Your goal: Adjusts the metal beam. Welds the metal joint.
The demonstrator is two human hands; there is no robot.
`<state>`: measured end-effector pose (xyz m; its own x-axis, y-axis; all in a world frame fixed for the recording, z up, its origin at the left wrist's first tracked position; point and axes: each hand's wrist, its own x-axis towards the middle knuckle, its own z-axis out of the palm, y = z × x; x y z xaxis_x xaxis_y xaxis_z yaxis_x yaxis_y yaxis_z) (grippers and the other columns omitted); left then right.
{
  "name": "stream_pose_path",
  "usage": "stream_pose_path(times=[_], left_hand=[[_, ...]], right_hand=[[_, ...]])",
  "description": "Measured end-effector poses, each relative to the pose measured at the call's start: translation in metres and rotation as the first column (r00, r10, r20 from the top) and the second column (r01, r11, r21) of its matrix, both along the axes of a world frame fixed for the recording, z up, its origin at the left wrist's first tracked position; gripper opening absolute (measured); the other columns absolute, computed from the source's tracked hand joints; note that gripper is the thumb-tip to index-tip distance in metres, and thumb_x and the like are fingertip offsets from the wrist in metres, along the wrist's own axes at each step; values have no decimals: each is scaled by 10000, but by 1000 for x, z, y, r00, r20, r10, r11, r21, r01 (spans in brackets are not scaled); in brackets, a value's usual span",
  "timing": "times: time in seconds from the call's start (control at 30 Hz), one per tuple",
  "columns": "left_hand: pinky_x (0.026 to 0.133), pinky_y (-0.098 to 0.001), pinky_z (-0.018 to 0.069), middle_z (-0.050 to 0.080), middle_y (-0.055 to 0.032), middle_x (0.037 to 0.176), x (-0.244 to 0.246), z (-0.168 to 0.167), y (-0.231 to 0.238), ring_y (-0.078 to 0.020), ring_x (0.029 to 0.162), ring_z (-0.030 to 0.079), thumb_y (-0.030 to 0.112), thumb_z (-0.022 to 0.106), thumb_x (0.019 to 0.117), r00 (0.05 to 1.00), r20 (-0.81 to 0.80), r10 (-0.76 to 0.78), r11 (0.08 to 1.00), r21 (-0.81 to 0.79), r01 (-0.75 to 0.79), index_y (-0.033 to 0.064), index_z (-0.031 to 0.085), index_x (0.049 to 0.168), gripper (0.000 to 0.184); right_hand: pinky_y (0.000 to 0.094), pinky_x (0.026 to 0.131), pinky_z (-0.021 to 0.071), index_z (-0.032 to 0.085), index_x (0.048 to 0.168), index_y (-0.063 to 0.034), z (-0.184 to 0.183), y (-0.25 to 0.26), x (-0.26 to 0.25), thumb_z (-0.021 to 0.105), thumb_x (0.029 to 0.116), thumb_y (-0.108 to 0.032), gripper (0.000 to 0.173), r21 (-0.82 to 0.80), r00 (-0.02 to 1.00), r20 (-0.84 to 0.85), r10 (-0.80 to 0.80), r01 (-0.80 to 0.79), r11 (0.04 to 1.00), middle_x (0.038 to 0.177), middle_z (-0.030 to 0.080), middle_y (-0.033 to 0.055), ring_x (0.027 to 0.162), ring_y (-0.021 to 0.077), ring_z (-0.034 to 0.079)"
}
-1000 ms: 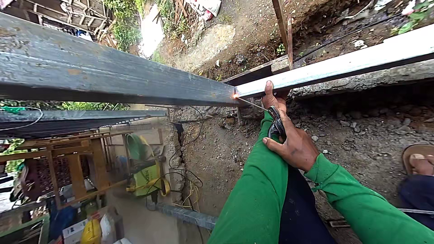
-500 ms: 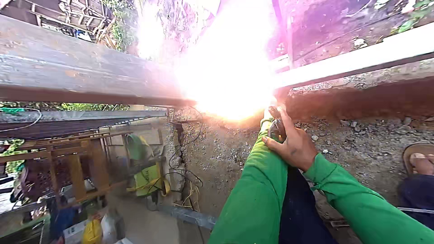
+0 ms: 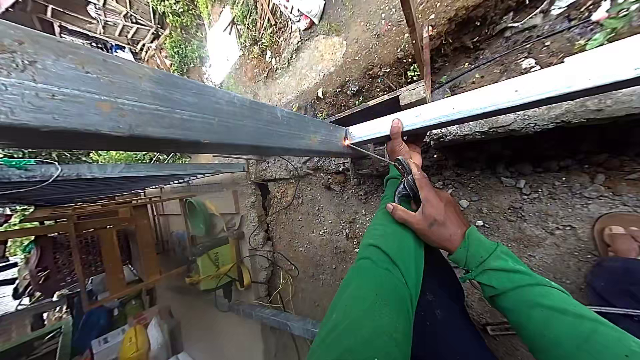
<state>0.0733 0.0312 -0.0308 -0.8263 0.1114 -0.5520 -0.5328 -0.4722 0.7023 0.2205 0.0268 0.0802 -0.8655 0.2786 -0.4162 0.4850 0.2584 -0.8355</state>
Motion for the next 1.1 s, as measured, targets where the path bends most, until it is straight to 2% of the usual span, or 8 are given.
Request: stream_pose_path(times=[0.07,0.3,0.4,0.43,0.5,0.67,0.87,1.1], left_hand=[[843,-528,608,690,-185,1154,0,-3,1,-330,972,714,377,602,1033,1000,-9,9,1000,-26,-9,86,571,1307,402],[852,-531,605,687,-190,1165,1,-4,0,-335,982,711,363,586,1043,1000,-30,-7,1000,-15,6,94,563,1325,391],[918,-486,577,642,-162,1253,4,10,4,-294,1071,667,365,464,1097,998,1,-59,993,-101,59,83,508,1396,414],[858,-493,601,672,-163,1192,3,7,7,-294,1008,693,372,519,1068,1000,8,-6,991,-135,7,79,546,1339,400],[811,-512,609,684,-167,1144,1,2,8,-304,957,702,365,595,1028,999,6,51,991,-122,-50,81,572,1299,393],[829,-529,606,673,-181,1180,1,3,5,-324,987,700,370,616,1020,999,6,35,997,-71,-34,95,548,1336,425],[820,-528,606,677,-182,1158,0,-2,1,-324,964,704,378,612,1021,1000,-11,7,1000,-20,-7,104,555,1316,406],[832,-520,608,686,-175,1148,0,-7,1,-318,959,709,404,598,1028,1000,-18,5,998,-58,-6,94,551,1326,433]], right_hand=[[569,701,548,217,1653,-193,1,0,-1,615,838,-700,1039,-5,1000,9,7,-7,1000,916,709,126,773,311,671],[571,686,544,210,1654,-204,1,1,-3,624,841,-688,1033,-16,1000,19,13,-12,1000,894,702,118,751,312,661],[576,689,549,206,1654,-211,-1,0,-1,637,824,-661,1039,-25,1000,10,-20,20,999,888,703,113,761,306,671],[581,694,555,211,1654,-211,-3,-2,1,638,829,-671,1037,-28,999,-17,-51,50,998,898,710,120,768,310,679],[571,693,554,217,1653,-216,-4,-4,3,635,837,-678,1026,-31,996,-41,-79,78,996,898,709,121,763,300,675],[577,712,552,215,1652,-179,0,0,1,627,836,-688,1047,-24,1000,4,-20,20,1000,912,707,132,782,316,674],[574,691,547,221,1652,-193,1,1,0,619,840,-692,1032,-17,1000,14,-2,2,1000,896,703,127,758,312,667],[582,707,546,214,1652,-197,2,2,-3,636,834,-686,1042,-9,999,33,20,-20,1000,918,708,132,784,331,674]])
